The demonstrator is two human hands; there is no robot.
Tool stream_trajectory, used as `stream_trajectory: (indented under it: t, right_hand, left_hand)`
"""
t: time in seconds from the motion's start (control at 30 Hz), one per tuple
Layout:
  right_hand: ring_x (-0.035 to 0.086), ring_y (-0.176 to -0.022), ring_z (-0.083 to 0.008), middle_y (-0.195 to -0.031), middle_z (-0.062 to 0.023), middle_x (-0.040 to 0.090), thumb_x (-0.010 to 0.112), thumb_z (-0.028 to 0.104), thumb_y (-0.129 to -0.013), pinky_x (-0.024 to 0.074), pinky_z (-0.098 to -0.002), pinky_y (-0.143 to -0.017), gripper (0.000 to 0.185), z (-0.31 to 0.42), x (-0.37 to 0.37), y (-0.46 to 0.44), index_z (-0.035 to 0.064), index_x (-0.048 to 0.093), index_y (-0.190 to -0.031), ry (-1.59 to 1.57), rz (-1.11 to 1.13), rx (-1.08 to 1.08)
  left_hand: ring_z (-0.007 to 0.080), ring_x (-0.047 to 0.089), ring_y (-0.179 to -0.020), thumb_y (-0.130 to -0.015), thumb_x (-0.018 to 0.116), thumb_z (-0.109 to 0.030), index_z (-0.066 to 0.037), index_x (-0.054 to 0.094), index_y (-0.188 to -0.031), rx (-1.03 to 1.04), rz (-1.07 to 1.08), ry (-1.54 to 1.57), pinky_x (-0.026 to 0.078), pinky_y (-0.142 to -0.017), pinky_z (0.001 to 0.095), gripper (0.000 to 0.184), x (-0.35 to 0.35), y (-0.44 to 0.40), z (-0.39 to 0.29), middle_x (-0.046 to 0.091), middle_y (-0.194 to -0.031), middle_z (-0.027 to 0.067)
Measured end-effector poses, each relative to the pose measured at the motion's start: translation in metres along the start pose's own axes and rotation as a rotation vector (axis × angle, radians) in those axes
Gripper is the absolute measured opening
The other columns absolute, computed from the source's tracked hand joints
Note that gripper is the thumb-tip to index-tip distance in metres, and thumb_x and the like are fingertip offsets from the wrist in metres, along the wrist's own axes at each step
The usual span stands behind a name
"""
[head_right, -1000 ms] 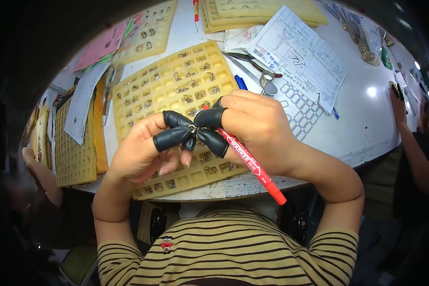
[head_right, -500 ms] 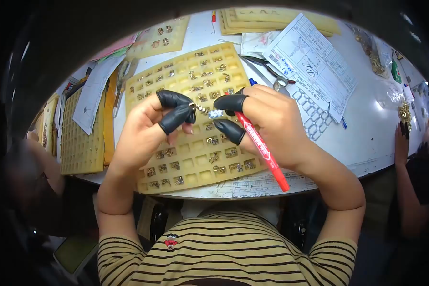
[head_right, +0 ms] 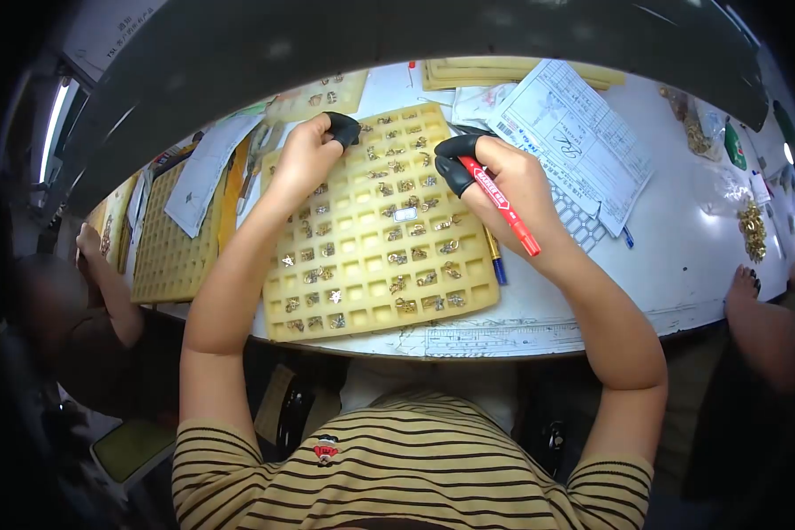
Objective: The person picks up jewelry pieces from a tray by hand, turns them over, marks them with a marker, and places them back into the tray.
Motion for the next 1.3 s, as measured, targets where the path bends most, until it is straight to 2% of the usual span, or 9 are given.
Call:
stream_trajectory:
  t: [0.27,0.4,0.63,0.67,0.97,1.07,1.1,1.13,1.3]
  right_hand:
    - [0.058,-0.063,-0.0205,-0.076,-0.0114,0.063,0.063,0.007,-0.080,0.0454,-0.0304,-0.059,0.016,0.002,-0.001,0.000,0.0003,0.067,-0.094,0.063,0.023,-0.031]
    - [0.061,-0.066,-0.0228,-0.076,-0.0122,0.063,0.062,0.005,-0.079,0.0467,-0.0324,-0.060,0.016,-0.001,0.005,0.001,0.0006,0.067,-0.094,0.097,0.031,-0.028]
    - [0.059,-0.073,-0.0316,-0.077,-0.0139,0.059,0.061,0.002,-0.068,0.0468,-0.0374,-0.063,0.014,-0.007,0.028,0.008,0.0002,0.059,-0.083,0.107,0.108,-0.112]
    - [0.061,-0.069,-0.0222,-0.079,-0.0126,0.064,0.064,0.007,-0.081,0.0476,-0.0311,-0.061,0.017,-0.007,0.031,0.009,-0.0001,0.067,-0.096,0.172,0.136,-0.169]
    - [0.062,-0.071,-0.0236,-0.079,-0.0125,0.064,0.067,0.008,-0.080,0.0484,-0.0314,-0.064,0.017,-0.009,0.036,0.011,0.0018,0.068,-0.096,0.183,0.125,-0.152]
    - [0.061,-0.072,-0.0159,-0.080,-0.0091,0.065,0.063,0.005,-0.081,0.0477,-0.0279,-0.064,0.018,-0.010,0.033,0.009,0.0013,0.068,-0.098,0.058,0.140,-0.002]
    - [0.063,-0.070,-0.0219,-0.083,-0.0135,0.066,0.063,0.009,-0.081,0.0482,-0.0311,-0.063,0.017,-0.004,0.030,0.008,0.0011,0.066,-0.096,-0.049,0.119,0.077]
    - [0.064,-0.072,-0.0167,-0.084,-0.0123,0.067,0.063,0.010,-0.083,0.0486,-0.0283,-0.065,0.018,-0.005,0.027,0.008,0.0013,0.067,-0.098,-0.083,0.135,0.128]
    - [0.062,-0.073,-0.0133,-0.082,-0.0099,0.067,0.062,0.007,-0.080,0.0487,-0.0263,-0.067,0.020,-0.014,0.020,0.008,0.0001,0.066,-0.099,-0.111,0.074,0.113]
  left_hand:
    - [0.0173,0.061,-0.075,-0.079,0.057,0.000,0.002,0.065,-0.101,0.000,-0.142,-0.258,0.047,-0.071,0.0297,0.023,-0.023,0.004,0.003,0.065,-0.090,0.0116]
    - [0.0207,0.057,-0.073,-0.074,0.055,0.003,0.002,0.064,-0.094,-0.064,-0.027,-0.230,0.046,-0.069,0.0315,0.022,-0.028,0.013,0.006,0.060,-0.085,0.0107]
    - [0.0236,0.057,-0.073,-0.073,0.059,0.000,0.002,0.063,-0.090,-0.047,-0.061,-0.292,0.045,-0.068,0.0328,0.018,-0.015,0.015,0.013,0.057,-0.083,0.0106]
    - [0.0239,0.057,-0.075,-0.073,0.059,0.000,0.001,0.063,-0.090,-0.047,-0.078,-0.305,0.045,-0.068,0.0330,0.018,-0.014,0.015,0.016,0.058,-0.084,0.0109]
    - [0.0301,0.061,-0.088,-0.073,0.058,-0.004,0.000,0.063,-0.094,0.082,-0.187,-0.401,0.046,-0.074,0.0381,0.022,-0.011,0.022,0.010,0.064,-0.089,0.0153]
    - [0.0297,0.059,-0.088,-0.073,0.058,-0.004,0.001,0.061,-0.090,0.006,-0.123,-0.465,0.046,-0.074,0.0381,0.018,-0.011,0.022,0.010,0.062,-0.090,0.0132]
    - [0.0296,0.058,-0.088,-0.073,0.059,-0.005,0.000,0.059,-0.090,0.045,-0.135,-0.461,0.045,-0.073,0.0390,0.018,-0.010,0.023,0.012,0.059,-0.091,0.0116]
    - [0.0296,0.058,-0.088,-0.073,0.059,-0.005,0.000,0.059,-0.090,0.039,-0.119,-0.469,0.045,-0.073,0.0390,0.018,-0.009,0.022,0.014,0.059,-0.091,0.0116]
    - [0.0303,0.055,-0.099,-0.075,0.060,-0.009,-0.003,0.060,-0.092,0.045,-0.098,-0.435,0.046,-0.079,0.0440,0.018,-0.011,0.021,0.009,0.058,-0.097,0.0113]
Point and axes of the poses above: each hand's wrist, its own y-axis away from the middle knuckle, its own x-axis out of the palm, z = x × y, the point moved 4 cm from there along -y, towards the middle knuckle
